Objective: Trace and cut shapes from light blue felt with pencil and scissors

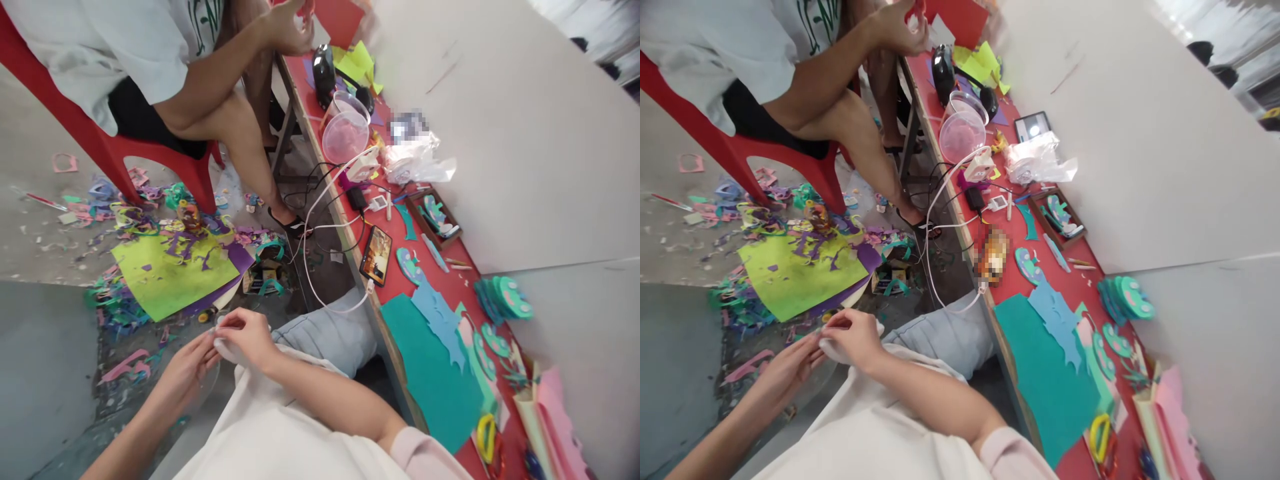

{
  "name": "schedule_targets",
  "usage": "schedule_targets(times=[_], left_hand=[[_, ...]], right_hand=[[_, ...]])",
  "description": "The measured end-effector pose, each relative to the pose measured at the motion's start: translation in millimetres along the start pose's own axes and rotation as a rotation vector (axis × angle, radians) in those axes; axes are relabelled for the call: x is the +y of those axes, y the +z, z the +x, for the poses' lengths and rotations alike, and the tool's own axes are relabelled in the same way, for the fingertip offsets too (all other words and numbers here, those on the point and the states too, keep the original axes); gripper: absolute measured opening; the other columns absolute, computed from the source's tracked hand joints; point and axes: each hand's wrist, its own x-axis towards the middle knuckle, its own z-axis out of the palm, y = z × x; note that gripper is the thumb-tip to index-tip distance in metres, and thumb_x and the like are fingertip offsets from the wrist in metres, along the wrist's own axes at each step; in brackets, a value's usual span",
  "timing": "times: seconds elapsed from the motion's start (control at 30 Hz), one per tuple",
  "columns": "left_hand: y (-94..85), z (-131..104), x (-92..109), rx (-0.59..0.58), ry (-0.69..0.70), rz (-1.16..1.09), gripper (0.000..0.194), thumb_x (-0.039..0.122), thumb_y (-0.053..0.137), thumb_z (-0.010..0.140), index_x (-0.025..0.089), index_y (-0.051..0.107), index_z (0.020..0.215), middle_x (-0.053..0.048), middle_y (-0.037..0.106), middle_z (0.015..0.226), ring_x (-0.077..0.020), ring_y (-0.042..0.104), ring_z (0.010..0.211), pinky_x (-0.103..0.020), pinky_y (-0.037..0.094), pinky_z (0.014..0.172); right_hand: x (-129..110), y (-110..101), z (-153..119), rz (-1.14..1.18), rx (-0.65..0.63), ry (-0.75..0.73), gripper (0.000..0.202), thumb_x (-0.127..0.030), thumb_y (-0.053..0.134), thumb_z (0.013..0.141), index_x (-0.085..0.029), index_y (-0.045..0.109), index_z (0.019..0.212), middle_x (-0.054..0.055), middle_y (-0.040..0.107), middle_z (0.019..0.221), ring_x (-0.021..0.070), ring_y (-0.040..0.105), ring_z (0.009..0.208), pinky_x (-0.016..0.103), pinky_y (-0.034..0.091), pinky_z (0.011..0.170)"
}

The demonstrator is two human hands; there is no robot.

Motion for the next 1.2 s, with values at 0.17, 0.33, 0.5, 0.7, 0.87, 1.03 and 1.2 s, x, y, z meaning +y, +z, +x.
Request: schedule_targets(times=[0.17,0.33,0.5,0.7,0.87,1.03,1.2], left_hand=[[8.1,-5.2,11.2,0.159,0.104,0.049,0.047,0.032,0.083,0.053,0.018,0.066,0.096,-0.006,0.072,0.095,-0.0181,0.068,0.086,-0.02,0.054,0.07],[4.1,-6.0,4.0,0.215,0.309,0.321,0.046,0.048,0.074,0.065,0.02,0.065,0.1,-0.006,0.07,0.106,-0.0242,0.062,0.105,-0.031,0.05,0.09],[-10.4,0.2,-2.8,0.181,0.346,0.314,0.046,0.054,0.065,0.074,0.02,0.064,0.106,-0.007,0.066,0.115,-0.0243,0.062,0.105,-0.033,0.05,0.09],[-10.2,-4.5,3.9,0.116,0.372,0.411,0.046,0.053,0.063,0.076,0.02,0.064,0.108,-0.007,0.065,0.117,-0.0234,0.062,0.103,-0.031,0.05,0.088],[1.0,-8.7,6.8,0.061,0.442,0.263,0.057,0.044,0.073,0.068,0.019,0.06,0.117,-0.011,0.057,0.132,-0.0254,0.057,0.116,-0.035,0.047,0.095],[-5.7,-2.3,-3.5,-0.062,0.212,0.148,0.05,0.046,0.077,0.064,0.013,0.069,0.099,-0.014,0.07,0.102,-0.023,0.065,0.093,-0.032,0.049,0.082],[-9.8,-6.2,-9.3,0.073,0.279,0.266,0.034,0.043,0.077,0.067,0.015,0.068,0.083,-0.006,0.069,0.081,-0.016,0.062,0.073,-0.027,0.047,0.071]], right_hand=[[1.5,0.8,-2.2,-0.152,0.039,-0.114,0.008,-0.022,0.075,0.067,-0.021,0.075,0.075,0.001,0.067,0.08,0.0124,0.061,0.071,0.024,0.048,0.072],[9.1,0.8,-1.2,-0.121,0.019,-0.059,0.013,-0.033,0.073,0.071,-0.021,0.076,0.075,0.002,0.067,0.078,0.0148,0.062,0.072,0.027,0.05,0.072],[11.9,-0.3,0.7,-0.04,-0.1,-0.037,0.015,-0.031,0.069,0.073,-0.022,0.075,0.083,0.004,0.069,0.095,0.017,0.064,0.078,0.028,0.054,0.064],[2.3,-4.8,0.2,-0.166,-0.058,-0.215,0.007,-0.024,0.071,0.071,-0.021,0.074,0.077,0.001,0.069,0.082,0.0157,0.063,0.079,0.027,0.05,0.079],[1.6,-7.2,-1.0,-0.26,-0.09,-0.226,0.008,-0.017,0.066,0.071,-0.019,0.071,0.077,0.002,0.065,0.082,0.0149,0.06,0.075,0.026,0.048,0.069],[0.2,-10.5,-1.6,-0.336,-0.121,-0.246,0.007,-0.018,0.063,0.075,-0.021,0.067,0.07,0.001,0.062,0.077,0.0147,0.059,0.075,0.026,0.046,0.068],[2.9,-16.2,-0.3,-0.445,-0.119,-0.259,0.01,-0.021,0.067,0.072,-0.02,0.06,0.065,-0.001,0.057,0.073,0.0141,0.057,0.07,0.027,0.045,0.068]])
